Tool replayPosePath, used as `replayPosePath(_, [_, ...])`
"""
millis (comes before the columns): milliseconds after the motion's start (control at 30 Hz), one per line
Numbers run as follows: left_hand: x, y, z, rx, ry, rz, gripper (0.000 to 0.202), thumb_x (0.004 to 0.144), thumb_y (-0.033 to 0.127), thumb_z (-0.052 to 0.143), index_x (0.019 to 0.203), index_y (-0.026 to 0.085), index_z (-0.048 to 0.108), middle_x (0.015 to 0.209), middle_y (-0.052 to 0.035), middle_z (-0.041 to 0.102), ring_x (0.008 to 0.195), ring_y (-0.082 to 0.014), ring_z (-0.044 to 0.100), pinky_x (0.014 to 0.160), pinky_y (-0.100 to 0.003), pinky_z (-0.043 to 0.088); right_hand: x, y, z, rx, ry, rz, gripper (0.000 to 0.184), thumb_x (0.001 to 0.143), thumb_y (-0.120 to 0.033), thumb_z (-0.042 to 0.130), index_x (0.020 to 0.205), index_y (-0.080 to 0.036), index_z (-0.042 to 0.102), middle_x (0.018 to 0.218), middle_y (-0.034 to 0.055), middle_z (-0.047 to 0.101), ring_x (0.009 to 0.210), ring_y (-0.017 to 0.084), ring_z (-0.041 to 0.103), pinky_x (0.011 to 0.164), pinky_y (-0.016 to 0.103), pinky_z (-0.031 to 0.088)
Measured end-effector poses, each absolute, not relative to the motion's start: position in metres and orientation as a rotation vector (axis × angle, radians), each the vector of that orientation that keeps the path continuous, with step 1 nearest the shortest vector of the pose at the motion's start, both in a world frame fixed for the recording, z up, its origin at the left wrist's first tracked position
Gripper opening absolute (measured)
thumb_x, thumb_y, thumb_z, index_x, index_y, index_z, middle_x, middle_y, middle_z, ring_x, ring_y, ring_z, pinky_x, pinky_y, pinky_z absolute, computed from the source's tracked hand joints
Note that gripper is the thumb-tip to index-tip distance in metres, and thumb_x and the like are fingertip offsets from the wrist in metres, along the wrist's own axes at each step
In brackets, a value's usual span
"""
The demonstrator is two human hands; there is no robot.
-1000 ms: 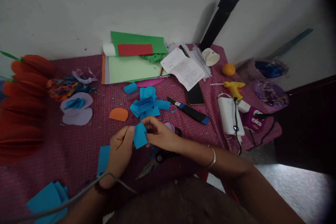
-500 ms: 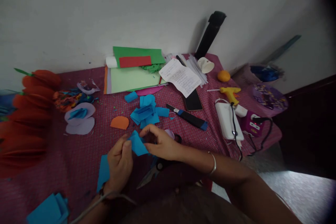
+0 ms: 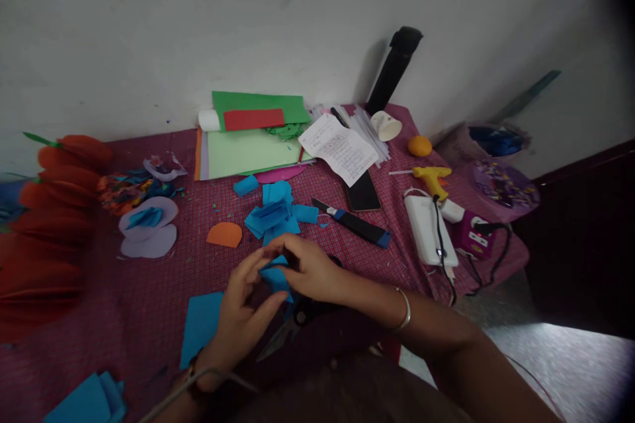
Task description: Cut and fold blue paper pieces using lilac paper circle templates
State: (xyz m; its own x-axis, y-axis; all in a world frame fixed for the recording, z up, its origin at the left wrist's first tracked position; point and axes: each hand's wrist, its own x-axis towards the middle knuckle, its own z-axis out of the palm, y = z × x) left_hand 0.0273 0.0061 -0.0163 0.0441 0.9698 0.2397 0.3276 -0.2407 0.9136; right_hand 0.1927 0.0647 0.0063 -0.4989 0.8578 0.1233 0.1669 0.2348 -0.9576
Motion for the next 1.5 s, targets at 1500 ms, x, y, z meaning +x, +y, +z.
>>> replayPosePath(1500, [0.006,0.141,0.018,2.42,1.593,0.917,0.024,0.088,0.023,0.048,0.106,0.017,0.063,0.102,-0.0115,0.064,0.101,-0.0264,0.057,0.092,-0.041,0.042,0.232,0.131,-0.003,-1.136,-1.251,1.064,0.014,0.076,-0.027,0.056,0.085,-0.017,0.059,0.073,-0.0007,0.055,0.064,0.013,0.048,0.059,0.025,0.038])
